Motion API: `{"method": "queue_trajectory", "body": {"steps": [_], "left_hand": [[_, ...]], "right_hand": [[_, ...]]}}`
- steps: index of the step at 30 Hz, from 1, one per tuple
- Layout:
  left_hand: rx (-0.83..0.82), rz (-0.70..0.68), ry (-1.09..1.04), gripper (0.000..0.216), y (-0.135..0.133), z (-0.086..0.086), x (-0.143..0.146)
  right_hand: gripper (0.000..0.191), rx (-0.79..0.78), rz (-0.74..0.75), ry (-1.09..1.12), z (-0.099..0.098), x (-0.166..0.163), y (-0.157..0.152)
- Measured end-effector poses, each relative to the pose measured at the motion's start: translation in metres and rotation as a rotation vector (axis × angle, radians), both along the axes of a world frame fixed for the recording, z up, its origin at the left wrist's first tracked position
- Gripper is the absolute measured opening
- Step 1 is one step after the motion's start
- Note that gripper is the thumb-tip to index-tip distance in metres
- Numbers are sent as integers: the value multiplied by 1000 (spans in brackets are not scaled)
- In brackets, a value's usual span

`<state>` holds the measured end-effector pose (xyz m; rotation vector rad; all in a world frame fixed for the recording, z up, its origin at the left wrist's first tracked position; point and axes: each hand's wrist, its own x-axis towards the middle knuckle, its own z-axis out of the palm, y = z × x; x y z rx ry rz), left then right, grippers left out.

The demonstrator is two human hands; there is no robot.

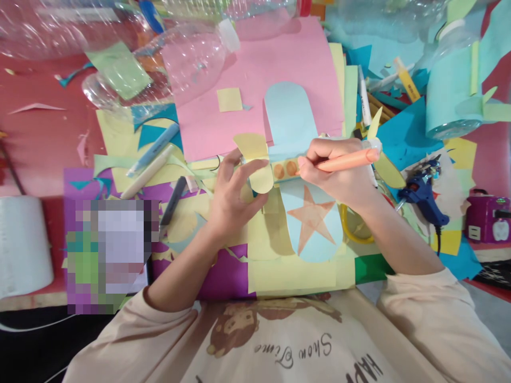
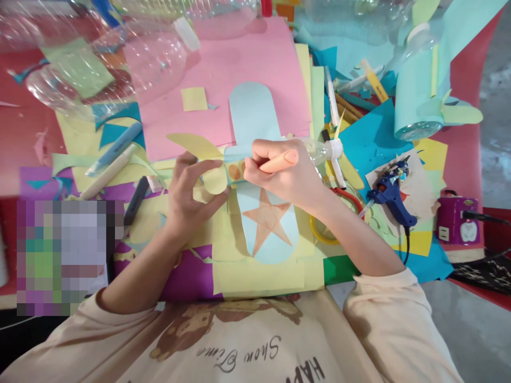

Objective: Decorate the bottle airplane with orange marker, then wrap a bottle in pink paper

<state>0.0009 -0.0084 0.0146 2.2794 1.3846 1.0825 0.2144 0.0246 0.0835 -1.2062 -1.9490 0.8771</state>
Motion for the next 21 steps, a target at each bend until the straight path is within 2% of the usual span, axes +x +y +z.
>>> {"method": "queue_trajectory", "body": {"steps": [13, 18, 21], "left_hand": [[6, -8, -28, 47, 0, 2, 1], [-5, -11, 6, 45, 1, 0, -1], [-40, -13, -2, 44, 2, 0, -3]], "right_hand": [[43, -1, -86, 93, -3, -1, 2], [37, -26, -147, 271, -9, 1, 4], [33, -69, -211, 376, -7, 4, 8]]}}
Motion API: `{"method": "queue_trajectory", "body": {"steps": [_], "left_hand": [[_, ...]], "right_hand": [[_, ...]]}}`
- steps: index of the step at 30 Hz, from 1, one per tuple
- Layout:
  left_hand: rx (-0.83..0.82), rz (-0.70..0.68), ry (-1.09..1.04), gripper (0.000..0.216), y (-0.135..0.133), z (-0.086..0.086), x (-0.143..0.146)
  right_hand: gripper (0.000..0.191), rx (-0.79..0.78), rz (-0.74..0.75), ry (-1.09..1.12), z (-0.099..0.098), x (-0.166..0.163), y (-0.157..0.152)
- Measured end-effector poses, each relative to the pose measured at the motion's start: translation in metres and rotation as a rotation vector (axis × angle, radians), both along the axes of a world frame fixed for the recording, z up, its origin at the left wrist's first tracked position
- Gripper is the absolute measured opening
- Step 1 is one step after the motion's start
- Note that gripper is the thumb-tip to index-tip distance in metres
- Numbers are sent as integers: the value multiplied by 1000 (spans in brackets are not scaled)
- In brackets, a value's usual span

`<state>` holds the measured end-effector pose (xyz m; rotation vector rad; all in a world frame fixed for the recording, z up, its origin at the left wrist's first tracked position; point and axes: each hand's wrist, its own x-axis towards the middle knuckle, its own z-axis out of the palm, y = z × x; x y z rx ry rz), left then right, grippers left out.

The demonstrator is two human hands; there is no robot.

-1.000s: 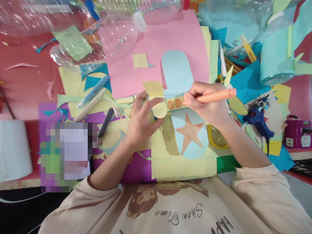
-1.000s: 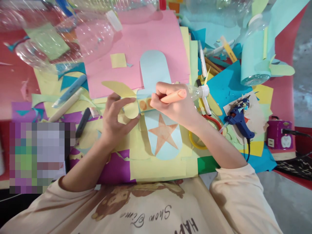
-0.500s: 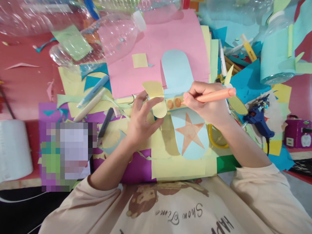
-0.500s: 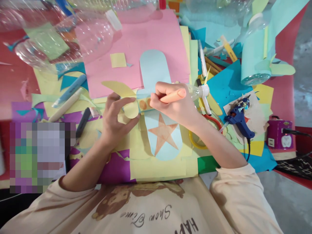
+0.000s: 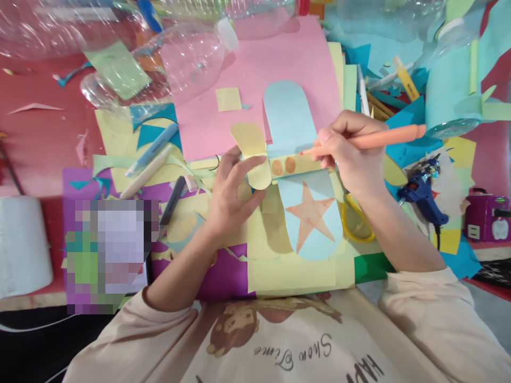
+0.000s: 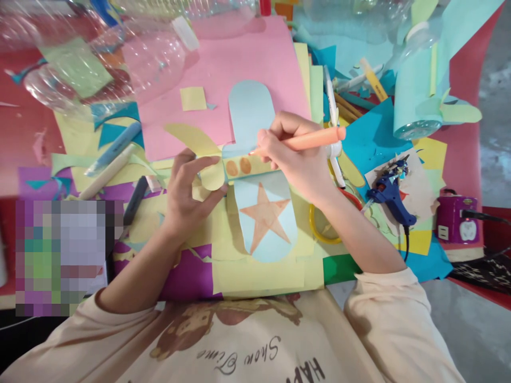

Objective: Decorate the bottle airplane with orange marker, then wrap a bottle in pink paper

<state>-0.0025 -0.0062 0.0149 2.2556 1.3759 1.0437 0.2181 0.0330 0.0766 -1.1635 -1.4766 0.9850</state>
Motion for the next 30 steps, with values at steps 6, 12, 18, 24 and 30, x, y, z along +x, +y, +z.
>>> {"method": "queue_trajectory", "body": {"steps": [6, 12, 18, 24, 30], "left_hand": [[-1, 62, -68, 38, 3, 1, -3], [-11, 38, -117, 29, 4, 0, -4], [-7, 19, -137, 26, 4, 0, -3], [-20, 57, -52, 28, 3, -1, -4], [-15, 33, -94, 27, 3, 1, -3]], "right_hand": [[32, 15, -16, 11, 8, 7, 7], [36, 26, 43, -88, -1, 5, 1], [39, 46, 47, -143, -7, 3, 0], [42, 70, 35, -178, -6, 0, -1], [44, 83, 19, -244, -7, -1, -1]]}}
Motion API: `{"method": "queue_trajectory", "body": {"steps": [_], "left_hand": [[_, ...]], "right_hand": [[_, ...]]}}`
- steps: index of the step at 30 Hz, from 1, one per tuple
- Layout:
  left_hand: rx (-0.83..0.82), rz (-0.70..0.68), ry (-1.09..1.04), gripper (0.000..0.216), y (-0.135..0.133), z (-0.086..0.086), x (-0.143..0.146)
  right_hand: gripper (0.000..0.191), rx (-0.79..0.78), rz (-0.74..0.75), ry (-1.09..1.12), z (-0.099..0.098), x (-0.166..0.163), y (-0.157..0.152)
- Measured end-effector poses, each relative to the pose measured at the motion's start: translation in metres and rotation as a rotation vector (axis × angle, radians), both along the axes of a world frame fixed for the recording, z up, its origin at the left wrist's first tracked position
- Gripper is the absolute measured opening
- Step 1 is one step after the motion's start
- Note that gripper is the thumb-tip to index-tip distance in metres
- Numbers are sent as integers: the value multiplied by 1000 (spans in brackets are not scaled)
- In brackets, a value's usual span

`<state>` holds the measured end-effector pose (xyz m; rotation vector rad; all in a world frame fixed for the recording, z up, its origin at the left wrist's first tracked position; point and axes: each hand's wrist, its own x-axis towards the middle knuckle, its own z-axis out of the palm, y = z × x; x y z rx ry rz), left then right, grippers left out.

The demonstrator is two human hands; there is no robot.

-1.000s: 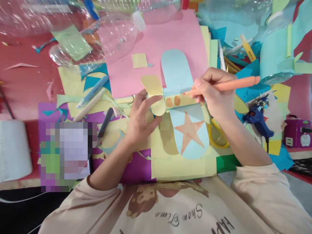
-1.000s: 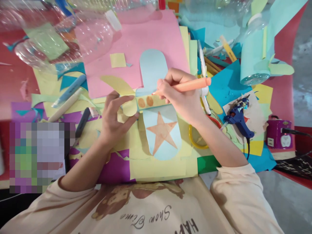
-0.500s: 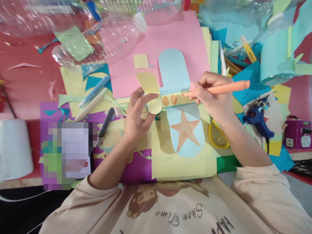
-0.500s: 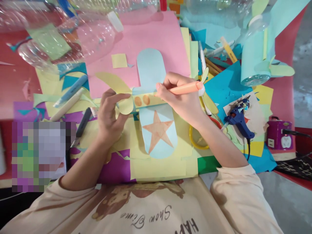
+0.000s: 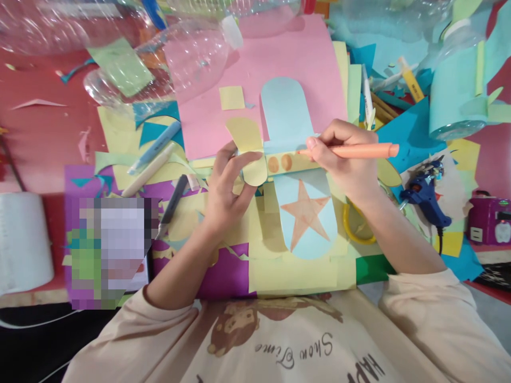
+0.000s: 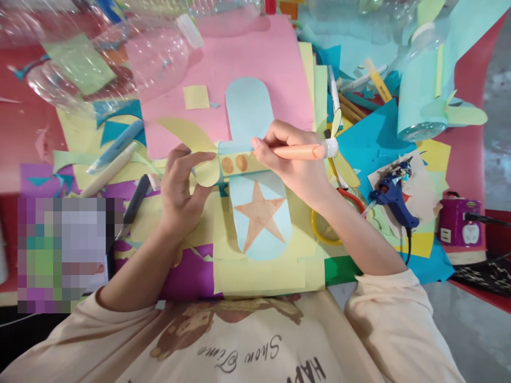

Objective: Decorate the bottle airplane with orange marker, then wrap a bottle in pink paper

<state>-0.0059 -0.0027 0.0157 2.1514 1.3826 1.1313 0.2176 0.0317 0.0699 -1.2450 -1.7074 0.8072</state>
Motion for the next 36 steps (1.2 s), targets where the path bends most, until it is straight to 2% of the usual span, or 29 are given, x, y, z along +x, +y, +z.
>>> {"method": "queue_trajectory", "body": {"steps": [6, 12, 17, 22, 36], "left_hand": [[-6, 28, 31, 28, 0, -1, 0], [35, -28, -34, 27, 1, 0, 1], [1, 6, 1, 28, 0, 0, 0], [53, -51, -78, 30, 2, -2, 0], [56, -44, -76, 31, 2, -3, -1]], "right_hand": [[42, -5, 25, 1, 0, 0, 0], [38, 20, 61, 2, 0, 0, -1], [37, 36, 74, -33, 2, 1, -1], [36, 60, 80, -56, 2, 1, -2], [37, 17, 132, -97, 6, 3, -1]]}}
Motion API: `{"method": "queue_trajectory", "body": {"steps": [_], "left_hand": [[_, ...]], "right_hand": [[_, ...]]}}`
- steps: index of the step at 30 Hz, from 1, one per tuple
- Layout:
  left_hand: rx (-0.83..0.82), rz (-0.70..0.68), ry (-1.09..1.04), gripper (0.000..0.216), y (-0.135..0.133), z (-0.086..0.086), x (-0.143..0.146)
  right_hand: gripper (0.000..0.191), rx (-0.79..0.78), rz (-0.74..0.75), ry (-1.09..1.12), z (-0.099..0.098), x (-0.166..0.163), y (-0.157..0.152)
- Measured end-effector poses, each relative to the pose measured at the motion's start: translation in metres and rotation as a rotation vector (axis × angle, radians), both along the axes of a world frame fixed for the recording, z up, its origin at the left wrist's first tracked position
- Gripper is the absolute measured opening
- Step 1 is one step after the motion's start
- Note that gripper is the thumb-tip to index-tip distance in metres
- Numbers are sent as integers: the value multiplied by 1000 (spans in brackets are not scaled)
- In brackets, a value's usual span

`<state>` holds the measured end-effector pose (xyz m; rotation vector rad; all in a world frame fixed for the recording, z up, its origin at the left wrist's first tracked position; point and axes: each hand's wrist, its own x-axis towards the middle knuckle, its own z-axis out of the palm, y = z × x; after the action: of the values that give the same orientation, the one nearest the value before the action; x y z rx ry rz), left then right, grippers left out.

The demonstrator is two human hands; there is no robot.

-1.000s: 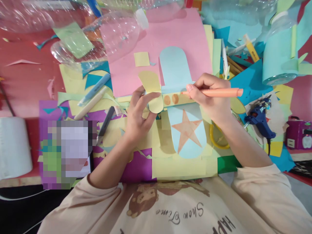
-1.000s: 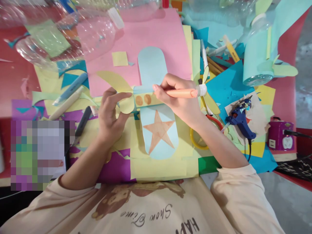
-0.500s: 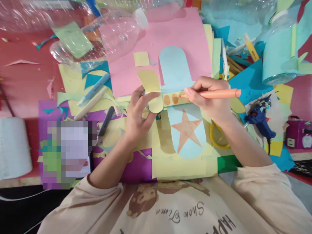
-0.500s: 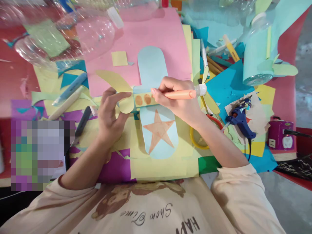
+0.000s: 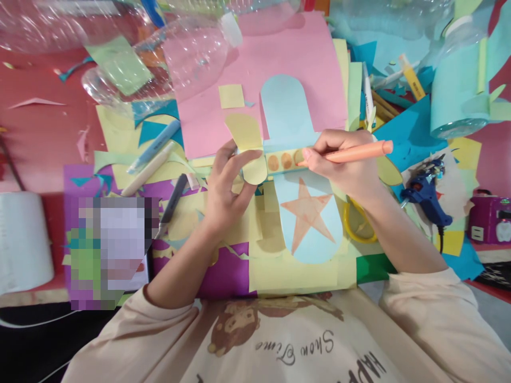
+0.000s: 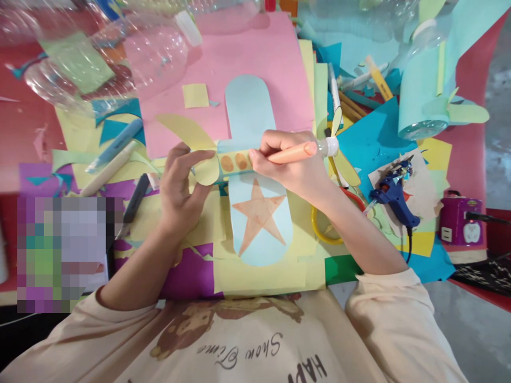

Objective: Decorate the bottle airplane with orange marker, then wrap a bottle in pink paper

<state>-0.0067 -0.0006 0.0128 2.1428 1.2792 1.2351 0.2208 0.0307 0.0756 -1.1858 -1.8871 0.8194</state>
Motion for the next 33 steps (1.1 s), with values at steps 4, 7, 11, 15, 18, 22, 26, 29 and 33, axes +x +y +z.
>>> {"method": "queue_trajectory", "body": {"steps": [4, 7, 11, 15, 18, 22, 26, 29, 33], "left_hand": [[-14, -2, -1, 31, 0, 1, 0], [-22, 2, 19, 31, 0, 1, 0], [-18, 6, 9, 29, 0, 2, 0], [-18, -3, 0, 29, 0, 1, 1], [-37, 18, 24, 28, -1, 1, 0], [-31, 27, 44, 28, -2, 2, 1], [-13, 28, 39, 27, -2, 3, 2], [-22, 38, 46, 27, -1, 2, 2], [-18, 39, 51, 29, -1, -1, 1]], "right_hand": [[39, -29, -5, -12, 1, -1, 0], [40, -41, -29, -10, 2, -1, -1], [38, -77, -45, 2, 4, -1, -1], [35, -137, -40, 118, 2, 1, 1], [34, -130, -69, 202, -2, 1, 2], [34, -88, -91, 181, -5, 0, 3], [35, -40, -84, 141, -6, 0, 3], [36, -10, -82, 112, -6, -1, 2], [35, 4, -84, 118, -5, -1, 2]]}}
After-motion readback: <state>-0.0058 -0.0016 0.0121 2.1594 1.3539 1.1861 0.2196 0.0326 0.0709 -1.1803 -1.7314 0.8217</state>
